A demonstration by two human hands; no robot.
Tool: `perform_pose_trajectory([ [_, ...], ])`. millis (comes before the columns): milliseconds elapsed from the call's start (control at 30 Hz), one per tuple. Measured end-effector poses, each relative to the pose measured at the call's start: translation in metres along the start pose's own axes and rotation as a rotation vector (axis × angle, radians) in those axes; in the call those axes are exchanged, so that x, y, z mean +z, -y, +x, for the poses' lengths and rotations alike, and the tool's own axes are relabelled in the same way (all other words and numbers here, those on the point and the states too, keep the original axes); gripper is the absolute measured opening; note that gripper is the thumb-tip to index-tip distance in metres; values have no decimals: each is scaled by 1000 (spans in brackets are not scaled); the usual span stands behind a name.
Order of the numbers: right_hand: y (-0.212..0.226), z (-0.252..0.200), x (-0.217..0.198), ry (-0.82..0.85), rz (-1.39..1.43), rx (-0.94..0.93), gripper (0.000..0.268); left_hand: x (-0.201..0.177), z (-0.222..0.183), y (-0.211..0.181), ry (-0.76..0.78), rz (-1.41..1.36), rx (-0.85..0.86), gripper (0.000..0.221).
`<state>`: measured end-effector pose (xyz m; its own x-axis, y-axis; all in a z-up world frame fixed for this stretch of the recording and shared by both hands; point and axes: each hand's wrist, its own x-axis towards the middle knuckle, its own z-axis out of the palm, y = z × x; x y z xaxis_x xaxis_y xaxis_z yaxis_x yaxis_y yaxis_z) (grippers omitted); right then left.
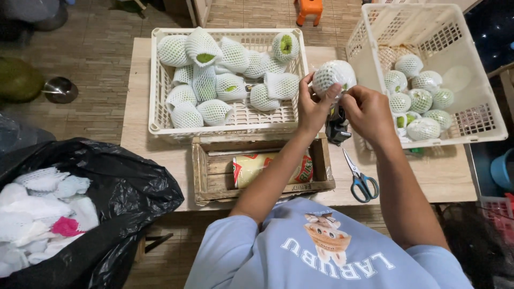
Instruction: Wrapping guavas in protective foam nets and securing them with tape before placing them in crates.
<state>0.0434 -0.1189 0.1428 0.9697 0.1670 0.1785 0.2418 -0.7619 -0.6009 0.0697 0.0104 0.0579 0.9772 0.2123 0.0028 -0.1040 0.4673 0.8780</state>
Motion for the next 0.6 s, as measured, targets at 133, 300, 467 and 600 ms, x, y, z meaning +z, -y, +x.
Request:
perform_pose_trajectory([
  [133, 28, 0, -10, 88, 105, 83, 23, -2, -5, -8, -27, 0, -10, 95],
  [300, 41, 1, -5, 118, -33, 132, 29, -10, -14, -15, 5, 3, 37, 100],
  [467, 49, 1, 3, 96, -216, 49, 34, -22, -17, -28, 26, -21, 66, 100],
  [600, 61, 4, 3, 179, -129, 67, 22, -32, -16, -19, -28, -66, 152, 92],
])
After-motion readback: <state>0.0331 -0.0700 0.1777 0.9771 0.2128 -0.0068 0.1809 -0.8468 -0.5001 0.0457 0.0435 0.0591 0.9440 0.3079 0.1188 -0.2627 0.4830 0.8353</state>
